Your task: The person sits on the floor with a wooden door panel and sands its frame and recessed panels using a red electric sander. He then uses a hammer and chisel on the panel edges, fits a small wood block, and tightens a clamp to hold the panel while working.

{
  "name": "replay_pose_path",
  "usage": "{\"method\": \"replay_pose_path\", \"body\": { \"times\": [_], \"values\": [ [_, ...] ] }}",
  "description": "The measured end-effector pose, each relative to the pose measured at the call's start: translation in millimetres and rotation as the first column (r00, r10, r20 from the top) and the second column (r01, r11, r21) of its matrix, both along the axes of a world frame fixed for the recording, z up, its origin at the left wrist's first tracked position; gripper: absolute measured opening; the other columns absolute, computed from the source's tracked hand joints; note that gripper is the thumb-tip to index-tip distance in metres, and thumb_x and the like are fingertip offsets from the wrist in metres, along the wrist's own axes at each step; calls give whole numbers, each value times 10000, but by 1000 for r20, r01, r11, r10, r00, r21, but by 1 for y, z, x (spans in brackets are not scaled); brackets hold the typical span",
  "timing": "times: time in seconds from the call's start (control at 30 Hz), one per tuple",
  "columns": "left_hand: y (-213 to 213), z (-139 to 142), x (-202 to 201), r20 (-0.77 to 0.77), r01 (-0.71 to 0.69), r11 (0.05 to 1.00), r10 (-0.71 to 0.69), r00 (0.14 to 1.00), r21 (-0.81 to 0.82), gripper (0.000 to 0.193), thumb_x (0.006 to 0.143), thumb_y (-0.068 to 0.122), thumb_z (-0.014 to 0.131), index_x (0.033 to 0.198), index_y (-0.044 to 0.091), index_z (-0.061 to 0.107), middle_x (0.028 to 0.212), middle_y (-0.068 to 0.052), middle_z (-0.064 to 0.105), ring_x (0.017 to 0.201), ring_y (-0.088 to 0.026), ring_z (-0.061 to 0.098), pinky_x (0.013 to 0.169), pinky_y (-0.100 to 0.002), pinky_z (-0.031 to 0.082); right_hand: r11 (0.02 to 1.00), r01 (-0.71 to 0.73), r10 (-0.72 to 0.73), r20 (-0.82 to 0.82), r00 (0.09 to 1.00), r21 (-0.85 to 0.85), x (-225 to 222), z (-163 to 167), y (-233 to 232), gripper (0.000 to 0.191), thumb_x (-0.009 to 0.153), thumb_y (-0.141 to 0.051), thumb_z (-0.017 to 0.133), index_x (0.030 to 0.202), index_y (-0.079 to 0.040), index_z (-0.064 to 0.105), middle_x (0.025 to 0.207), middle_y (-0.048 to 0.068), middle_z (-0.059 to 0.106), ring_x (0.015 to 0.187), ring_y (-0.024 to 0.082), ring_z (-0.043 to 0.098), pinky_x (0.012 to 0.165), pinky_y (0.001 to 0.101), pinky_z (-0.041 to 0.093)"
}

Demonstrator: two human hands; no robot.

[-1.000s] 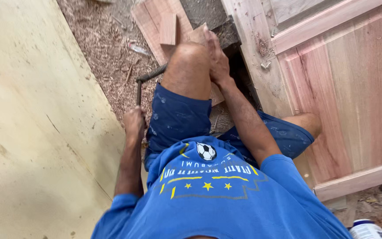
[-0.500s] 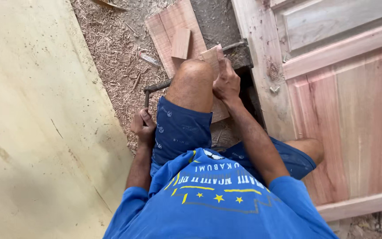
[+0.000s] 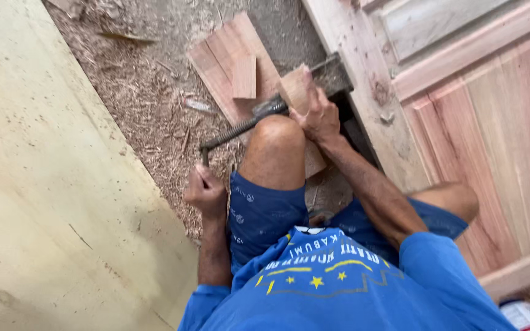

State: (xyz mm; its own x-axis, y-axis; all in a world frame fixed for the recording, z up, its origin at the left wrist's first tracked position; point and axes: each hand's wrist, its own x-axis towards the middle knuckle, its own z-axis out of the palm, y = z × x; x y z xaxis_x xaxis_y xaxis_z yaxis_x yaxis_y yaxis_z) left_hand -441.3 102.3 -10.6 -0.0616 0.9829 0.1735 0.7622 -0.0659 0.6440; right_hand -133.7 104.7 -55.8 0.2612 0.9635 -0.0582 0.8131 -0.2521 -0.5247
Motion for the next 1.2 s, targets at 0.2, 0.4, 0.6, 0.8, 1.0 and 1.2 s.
{"method": "replay_pose_path", "body": {
  "times": [0.2, 0.4, 0.6, 0.8, 1.0, 1.2],
  "values": [
    [122, -6, 4, 114, -4, 1000, 4, 994, 5, 409, 1085, 96, 520, 676, 102, 509, 565, 2, 476, 427, -110, 363, 412, -292, 248, 999, -26, 25, -35, 999, -37, -1, 13, 6, 1085, 917, -314, 818, 1674, -112, 67, 1151, 294, 655, 866, 389, 748, 715, 452, 663],
    [258, -38, 33, 112, -17, 980, 39, 993, -196, 351, 985, 57, 541, 639, 106, 510, 585, -7, 510, 450, -86, 434, 399, -257, 318, 1000, 1, -2, 49, 999, 6, -2, 23, 1, 1087, 884, -355, 806, 1673, -118, 96, 1156, 275, 652, 830, 408, 734, 675, 482, 639],
    [276, -65, 47, 153, -46, 870, 138, 979, -492, 318, 952, 113, 515, 634, 136, 516, 563, 12, 484, 451, -95, 435, 381, -265, 320, 994, 14, -6, 73, 997, -107, 3, 25, -2, 995, 961, -472, 707, 1670, -95, 120, 1148, 262, 637, 761, 417, 718, 668, 510, 608],
    [194, -37, 15, 128, 56, 688, 54, 990, -724, 597, 1059, 615, 495, 1082, 30, 609, 874, -84, 592, 663, -145, 580, 581, -356, 537, 998, 55, -51, 128, 990, -28, 3, 30, -10, 976, 945, -509, 675, 1671, -123, 150, 1207, 237, 630, 807, 414, 720, 702, 510, 610],
    [11, -46, 13, 755, 485, 581, 448, 479, -653, 711, 1044, 660, 396, 1182, -4, 609, 1082, -79, 688, 1024, -216, 629, 930, -366, 524, 996, 57, -48, 132, 990, -65, 1, 39, -13, 1079, 875, -659, 690, 1603, -64, 161, 1205, 315, 605, 721, 382, 724, 622, 478, 622],
    [-36, -70, 7, 569, 252, 653, 332, 752, -714, 819, 1137, 679, 269, 1068, -78, 572, 939, -150, 589, 863, -275, 550, 845, -433, 496, 992, 55, -49, 56, 997, -114, 2, 49, -14, 1040, 935, -621, 656, 1658, -84, 136, 1174, 288, 630, 749, 375, 725, 655, 485, 626]
  ]
}}
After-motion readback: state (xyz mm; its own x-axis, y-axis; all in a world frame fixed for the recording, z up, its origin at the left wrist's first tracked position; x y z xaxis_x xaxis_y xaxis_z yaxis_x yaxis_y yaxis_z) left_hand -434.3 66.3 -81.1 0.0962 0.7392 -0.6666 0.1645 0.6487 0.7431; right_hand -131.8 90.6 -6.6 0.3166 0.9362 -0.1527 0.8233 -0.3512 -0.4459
